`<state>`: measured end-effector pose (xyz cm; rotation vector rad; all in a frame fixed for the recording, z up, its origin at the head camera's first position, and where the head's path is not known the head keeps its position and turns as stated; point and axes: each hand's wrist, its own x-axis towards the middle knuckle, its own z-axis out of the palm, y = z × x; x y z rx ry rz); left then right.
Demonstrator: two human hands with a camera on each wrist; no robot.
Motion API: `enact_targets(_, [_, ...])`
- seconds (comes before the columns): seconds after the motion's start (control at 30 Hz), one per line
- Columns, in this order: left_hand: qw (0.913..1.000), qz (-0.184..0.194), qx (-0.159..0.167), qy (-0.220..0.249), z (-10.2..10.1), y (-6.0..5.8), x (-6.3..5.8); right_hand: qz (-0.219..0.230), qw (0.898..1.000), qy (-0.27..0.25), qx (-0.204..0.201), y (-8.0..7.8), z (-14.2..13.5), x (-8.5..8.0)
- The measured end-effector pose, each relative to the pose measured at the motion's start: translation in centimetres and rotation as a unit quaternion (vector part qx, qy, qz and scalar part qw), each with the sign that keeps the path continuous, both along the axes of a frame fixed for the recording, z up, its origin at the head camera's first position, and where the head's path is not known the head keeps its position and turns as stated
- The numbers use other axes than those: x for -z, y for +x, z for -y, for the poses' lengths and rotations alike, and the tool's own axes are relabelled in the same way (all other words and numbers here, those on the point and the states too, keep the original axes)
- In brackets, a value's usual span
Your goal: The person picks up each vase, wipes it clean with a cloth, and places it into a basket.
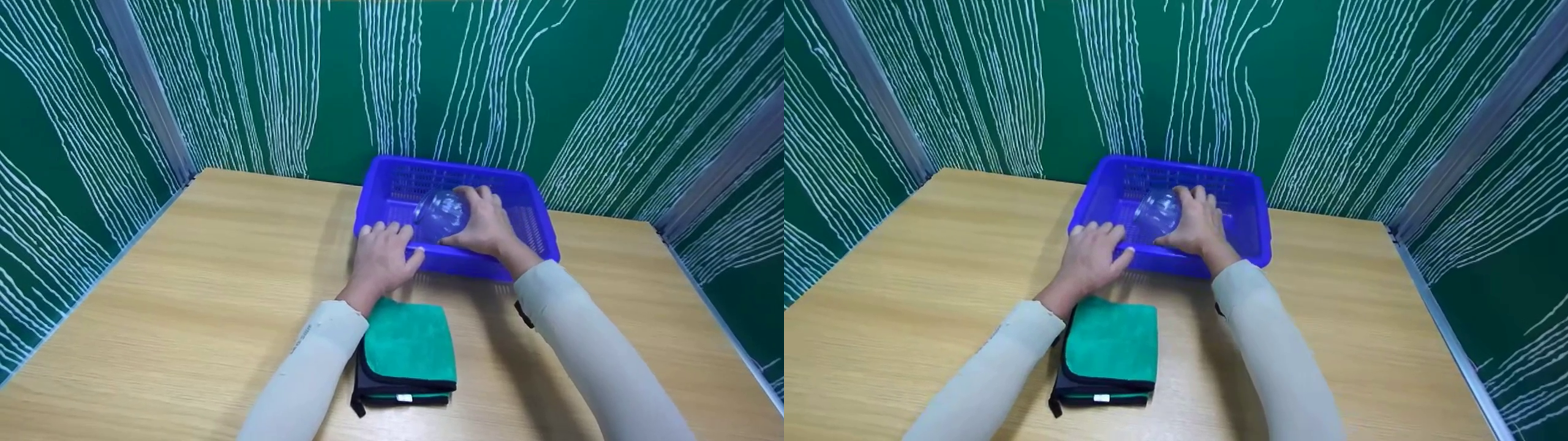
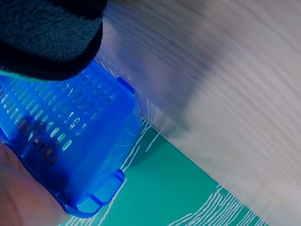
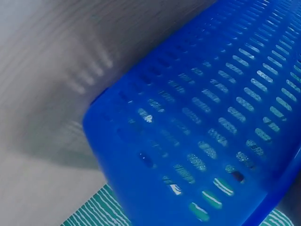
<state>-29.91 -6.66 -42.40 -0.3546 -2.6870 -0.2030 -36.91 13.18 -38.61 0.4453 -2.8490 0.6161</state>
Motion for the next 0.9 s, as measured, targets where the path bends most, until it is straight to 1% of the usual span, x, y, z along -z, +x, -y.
enact_targets(0.1, [1.0000,-0.005,0.004,0.003,0.0,0.0,0.0,0.013,1.000,0.019,-0.009,-0.4,0.4,0.0])
enact_targets(0.3, [0.9998,-0.009,0.017,-0.001,-0.5,-0.1,0.2,0.040,0.998,0.049,-0.004,-0.9,0.4,0.6])
enact_targets(0.33, [0.9998,-0.008,0.018,-0.005,-0.6,-0.1,0.2,0.042,0.998,0.053,-0.003,-0.9,0.4,0.8])
enact_targets(0.4, [0.9995,-0.017,0.025,-0.007,-0.7,-0.1,0.4,0.036,0.997,0.061,-0.004,-0.9,0.3,1.0])
enact_targets(0.5, [0.9991,-0.023,0.033,-0.010,-0.8,-0.2,0.3,0.031,0.998,0.055,-0.002,-0.9,0.0,1.2])
enact_targets(0.57, [0.9990,-0.024,0.038,-0.009,-0.9,-0.3,0.2,0.036,0.998,0.047,-0.001,-0.9,-0.2,1.1])
enact_targets(0.7, [0.9993,-0.002,0.036,-0.014,-1.0,-0.2,-0.2,0.063,0.997,0.040,0.009,-0.9,-0.3,0.8])
enact_targets(0.9, [0.9991,-0.001,0.035,-0.023,-0.9,-0.3,-0.3,0.098,0.992,0.077,0.010,-0.6,-0.4,0.5])
